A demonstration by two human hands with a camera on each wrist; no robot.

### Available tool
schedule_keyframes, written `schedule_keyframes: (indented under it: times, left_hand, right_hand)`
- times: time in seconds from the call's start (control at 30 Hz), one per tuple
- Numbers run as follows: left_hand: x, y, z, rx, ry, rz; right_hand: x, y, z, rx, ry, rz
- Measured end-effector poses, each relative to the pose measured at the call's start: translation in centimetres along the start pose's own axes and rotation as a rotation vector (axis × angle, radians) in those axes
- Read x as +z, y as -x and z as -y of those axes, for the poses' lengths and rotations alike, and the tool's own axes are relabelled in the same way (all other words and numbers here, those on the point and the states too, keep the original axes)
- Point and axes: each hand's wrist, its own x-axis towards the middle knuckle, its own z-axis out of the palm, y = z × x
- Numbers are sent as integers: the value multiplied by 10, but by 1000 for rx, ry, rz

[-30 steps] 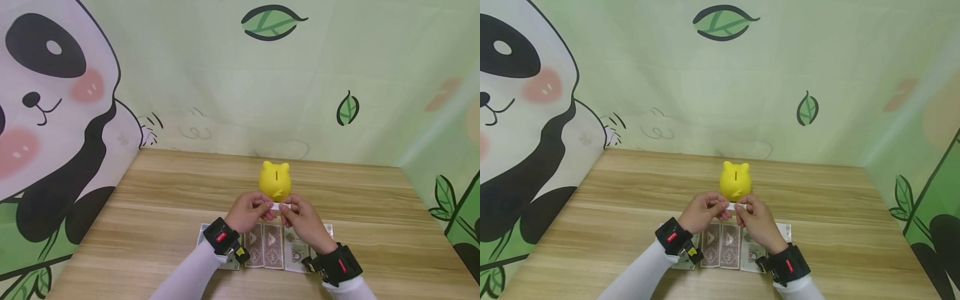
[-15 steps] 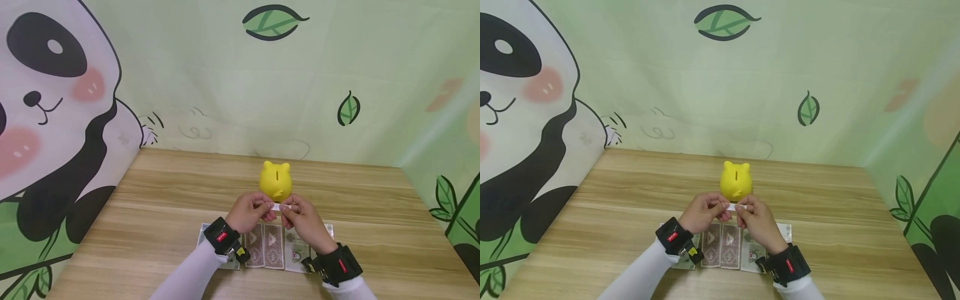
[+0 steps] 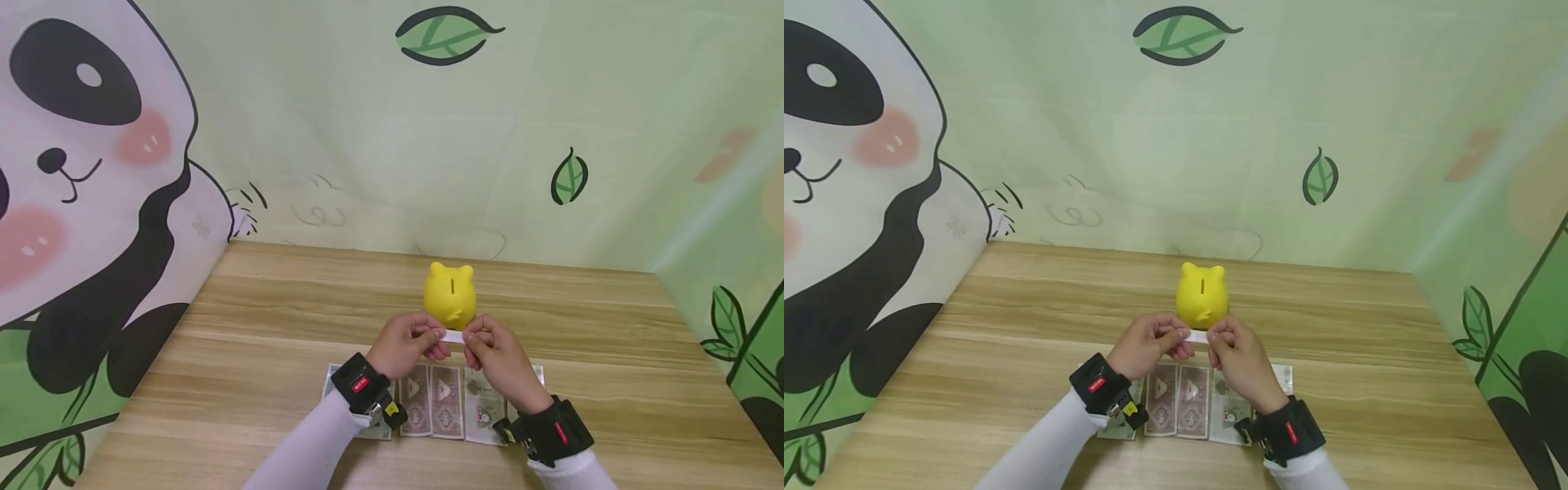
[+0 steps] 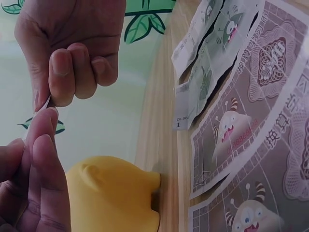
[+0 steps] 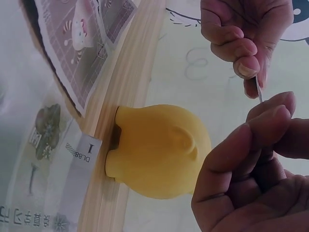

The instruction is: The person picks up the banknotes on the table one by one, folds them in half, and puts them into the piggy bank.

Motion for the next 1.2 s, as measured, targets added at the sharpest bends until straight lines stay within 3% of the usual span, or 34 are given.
schedule_keyframes:
  times: [0.33,0.57,0.73,0.97,1.2]
  left_hand:
    - [-4,-1,2,-44,59,53]
    - [-13,1,-4,-36,-12,-18]
    - [-16,0,-6,19,-241,-96]
    - [-12,-6,-14,124,-572,-107]
    - [9,-19,-15,71,-896,-58]
  right_hand:
    - [-3,0,-1,40,26,-34]
    - [-9,-3,-2,44,-18,-123]
    - [-12,-5,-1,31,-52,-149]
    - [-20,-4,2,50,-32,-255]
    - [-26,-4,3,37,-55,-349]
